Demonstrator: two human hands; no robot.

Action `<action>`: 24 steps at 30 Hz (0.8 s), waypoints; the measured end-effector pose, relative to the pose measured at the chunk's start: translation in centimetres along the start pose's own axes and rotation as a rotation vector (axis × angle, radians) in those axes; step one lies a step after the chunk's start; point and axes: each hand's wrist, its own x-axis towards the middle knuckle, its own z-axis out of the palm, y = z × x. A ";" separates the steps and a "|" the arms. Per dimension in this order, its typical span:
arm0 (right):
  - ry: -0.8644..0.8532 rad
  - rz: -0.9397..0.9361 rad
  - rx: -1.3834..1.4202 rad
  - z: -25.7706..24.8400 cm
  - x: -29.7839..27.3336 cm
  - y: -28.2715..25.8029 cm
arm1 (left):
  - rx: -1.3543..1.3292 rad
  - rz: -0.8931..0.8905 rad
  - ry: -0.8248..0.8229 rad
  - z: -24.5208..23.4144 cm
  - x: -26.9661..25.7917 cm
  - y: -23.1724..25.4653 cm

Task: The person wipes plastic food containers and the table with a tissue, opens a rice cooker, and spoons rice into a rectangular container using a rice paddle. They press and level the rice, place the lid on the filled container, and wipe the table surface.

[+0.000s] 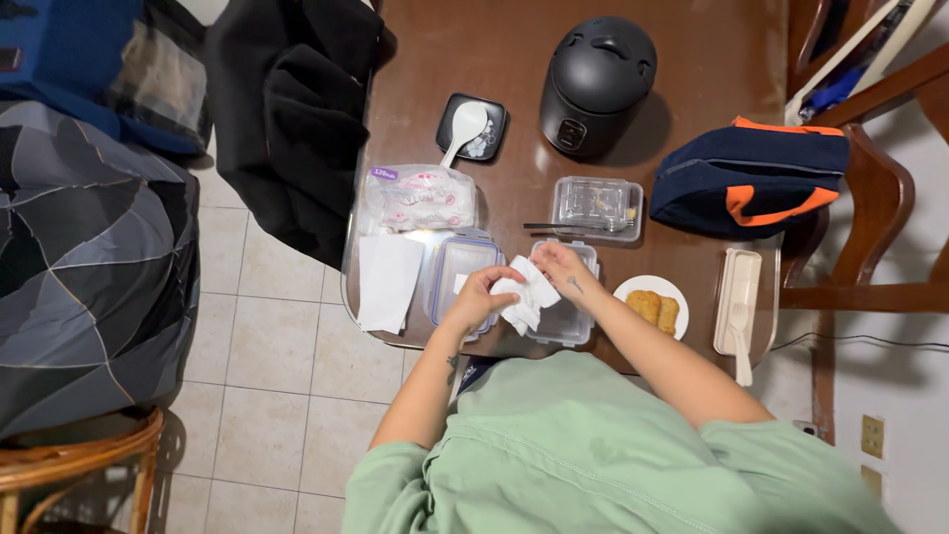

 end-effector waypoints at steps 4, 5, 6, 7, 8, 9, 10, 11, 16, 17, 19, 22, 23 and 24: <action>0.000 0.067 -0.318 2.4 0.5 -1.8 | 0.045 0.016 0.056 -3.7 1.5 1.5; 0.041 0.050 -0.266 2.8 1.0 -2.0 | 0.177 0.126 0.081 -5.1 2.2 2.1; 0.086 0.031 -0.213 2.9 1.6 -2.0 | 0.308 0.237 0.101 -6.8 3.1 3.0; 0.130 0.012 -0.160 2.8 2.2 -1.9 | 0.439 0.350 0.122 -8.7 4.2 3.9; 0.151 0.002 -0.154 2.7 2.8 -1.8 | 0.352 0.319 0.161 -10.9 5.3 5.1; 0.171 -0.008 -0.148 2.3 3.5 -1.7 | 0.265 0.285 0.199 -13.2 6.6 6.5; 0.196 -0.022 -0.141 1.9 4.2 -1.7 | 0.351 0.337 0.279 -15.8 8.0 8.0; 0.228 -0.017 -0.159 1.3 4.9 -1.8 | 0.436 0.390 0.359 -18.6 9.5 9.5; 0.343 -0.156 -0.193 -1.8 7.8 -4.8 | 0.669 0.396 0.605 -29.4 17.7 11.7; 0.444 -0.263 -0.398 -2.7 8.5 -6.2 | 0.675 0.385 0.588 -30.8 19.4 11.0; 0.609 -0.354 -0.629 -4.2 10.3 -9.4 | 0.747 0.290 0.579 -33.0 22.2 9.4; 0.878 -0.494 -0.880 -8.1 12.1 -15.0 | 0.999 -0.023 0.612 -34.2 25.5 8.1; 0.931 -0.494 -0.902 -9.4 13.0 -16.6 | 1.128 -0.182 0.624 -34.1 26.4 8.2; 0.981 -0.489 -0.922 -10.7 13.6 -17.9 | 1.255 -0.348 0.634 -33.7 27.0 8.4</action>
